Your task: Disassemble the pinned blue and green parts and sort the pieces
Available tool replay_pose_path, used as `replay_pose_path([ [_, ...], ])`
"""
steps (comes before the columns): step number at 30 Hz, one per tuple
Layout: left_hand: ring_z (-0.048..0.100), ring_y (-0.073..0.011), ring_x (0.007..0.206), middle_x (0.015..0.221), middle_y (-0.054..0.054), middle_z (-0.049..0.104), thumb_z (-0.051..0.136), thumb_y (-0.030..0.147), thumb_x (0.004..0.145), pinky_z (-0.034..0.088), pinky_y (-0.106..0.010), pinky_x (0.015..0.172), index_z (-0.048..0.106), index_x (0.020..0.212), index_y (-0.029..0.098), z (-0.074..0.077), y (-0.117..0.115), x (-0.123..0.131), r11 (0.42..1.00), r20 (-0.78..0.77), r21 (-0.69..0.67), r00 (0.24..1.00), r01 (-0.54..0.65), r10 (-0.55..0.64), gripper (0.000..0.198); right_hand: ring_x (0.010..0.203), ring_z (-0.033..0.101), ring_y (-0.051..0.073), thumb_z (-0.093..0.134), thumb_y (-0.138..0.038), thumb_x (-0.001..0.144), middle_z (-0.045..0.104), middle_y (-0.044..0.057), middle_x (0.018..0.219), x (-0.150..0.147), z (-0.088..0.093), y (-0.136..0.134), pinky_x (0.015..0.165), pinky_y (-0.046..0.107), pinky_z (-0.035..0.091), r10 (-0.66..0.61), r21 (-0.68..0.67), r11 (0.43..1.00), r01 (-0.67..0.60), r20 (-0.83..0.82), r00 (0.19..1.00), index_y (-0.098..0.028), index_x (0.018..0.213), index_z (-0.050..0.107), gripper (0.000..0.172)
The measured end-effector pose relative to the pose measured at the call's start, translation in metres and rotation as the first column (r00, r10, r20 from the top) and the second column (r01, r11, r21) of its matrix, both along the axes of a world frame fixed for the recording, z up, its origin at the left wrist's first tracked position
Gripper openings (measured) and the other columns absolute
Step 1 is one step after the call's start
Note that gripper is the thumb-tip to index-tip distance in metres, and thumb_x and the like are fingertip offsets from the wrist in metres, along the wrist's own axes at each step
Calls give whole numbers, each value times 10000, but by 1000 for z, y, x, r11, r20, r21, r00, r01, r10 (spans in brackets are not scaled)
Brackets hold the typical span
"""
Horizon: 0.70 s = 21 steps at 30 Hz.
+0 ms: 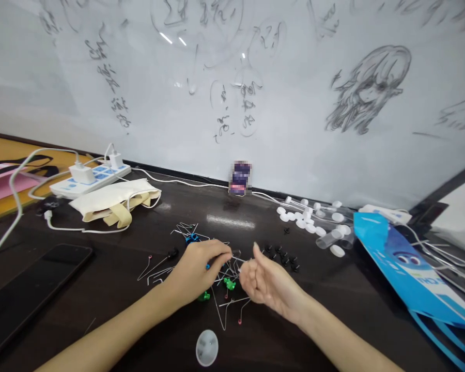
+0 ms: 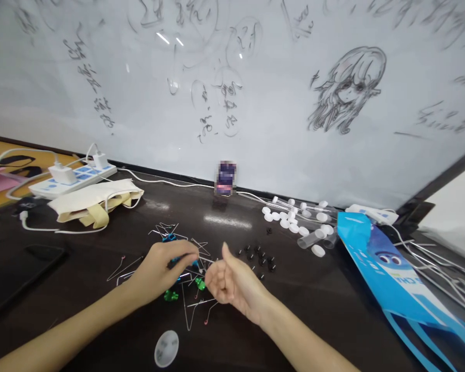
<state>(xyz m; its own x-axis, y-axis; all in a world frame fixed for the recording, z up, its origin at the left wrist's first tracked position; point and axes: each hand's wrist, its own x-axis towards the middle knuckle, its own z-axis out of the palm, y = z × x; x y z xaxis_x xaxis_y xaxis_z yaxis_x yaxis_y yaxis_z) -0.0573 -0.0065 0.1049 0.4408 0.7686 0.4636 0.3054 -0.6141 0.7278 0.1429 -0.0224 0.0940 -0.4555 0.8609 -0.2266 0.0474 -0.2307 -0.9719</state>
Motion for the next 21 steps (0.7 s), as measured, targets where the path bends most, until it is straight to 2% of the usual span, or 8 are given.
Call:
replay_pose_path([
  [2, 607, -173, 830, 886, -68, 673, 422, 188, 908, 455, -300, 786, 643, 876, 160, 0, -3, 0, 984, -61, 172, 998, 46, -36, 225, 384, 259, 46, 357, -541, 932, 414, -37, 506, 0, 2, -1, 383, 184, 200, 36, -40, 998, -37, -33, 999, -135, 717, 591, 516],
  [4, 608, -176, 819, 870, -69, 670, 417, 195, 908, 457, -306, 781, 642, 862, 160, 0, -3, 0, 989, -75, 138, 996, 55, -45, 232, 449, 338, 70, 431, -443, 937, 444, -20, 563, 1, 4, -3, 423, 195, 261, -11, 220, 975, -8, 86, 996, -149, 760, 616, 390],
  [7, 616, -157, 670, 710, -40, 648, 485, 265, 874, 490, -285, 679, 629, 748, 147, -1, 3, 1, 955, 44, -280, 995, 99, -90, 224, 694, 503, 160, 425, -350, 952, 556, 56, 772, 4, 6, -7, 613, 282, 412, -214, 724, 682, -103, 332, 919, -192, 933, 674, 295],
  [10, 609, -144, 599, 698, -42, 647, 557, 323, 817, 511, -278, 618, 615, 689, 126, -3, 9, 2, 756, 246, -595, 957, 273, -151, 242, 859, 526, 215, 496, -357, 919, 586, 94, 960, 6, 4, -9, 788, 365, 421, -307, 848, 495, -189, 374, 875, -227, 1187, 603, 316],
  [13, 597, -141, 600, 671, -28, 632, 557, 325, 820, 495, -269, 623, 617, 699, 129, -2, 9, 1, 806, 214, -553, 971, 210, -106, 238, 815, 551, 202, 434, -518, 911, 589, 113, 954, 2, 0, -7, 730, 341, 450, -279, 737, 676, 6, 248, 928, -173, 1182, 585, 465],
  [16, 596, -148, 692, 718, -22, 646, 510, 261, 862, 454, -260, 685, 633, 743, 155, 0, 4, 1, 972, 23, -233, 999, 28, -23, 201, 512, 468, 118, 183, -581, 944, 556, 56, 659, -2, -2, -4, 463, 239, 363, -76, 265, 963, 44, 111, 991, -131, 863, 631, 640],
  [18, 597, -149, 774, 815, -24, 667, 482, 224, 882, 432, -260, 744, 646, 789, 171, 1, 0, 2, 998, -40, -56, 999, 5, -7, 196, 433, 369, 80, 261, -548, 951, 496, 7, 567, -3, -1, -4, 413, 208, 275, 15, 85, 996, -21, 71, 997, -137, 772, 603, 565],
  [21, 586, -135, 725, 771, -8, 655, 488, 232, 885, 426, -246, 704, 646, 770, 173, 1, 1, 2, 997, -69, -72, 998, -3, -2, 204, 499, 422, 94, 454, -409, 935, 526, 9, 607, 2, -1, -3, 483, 223, 332, -78, 377, 926, -13, 227, 971, -152, 759, 617, 352],
])
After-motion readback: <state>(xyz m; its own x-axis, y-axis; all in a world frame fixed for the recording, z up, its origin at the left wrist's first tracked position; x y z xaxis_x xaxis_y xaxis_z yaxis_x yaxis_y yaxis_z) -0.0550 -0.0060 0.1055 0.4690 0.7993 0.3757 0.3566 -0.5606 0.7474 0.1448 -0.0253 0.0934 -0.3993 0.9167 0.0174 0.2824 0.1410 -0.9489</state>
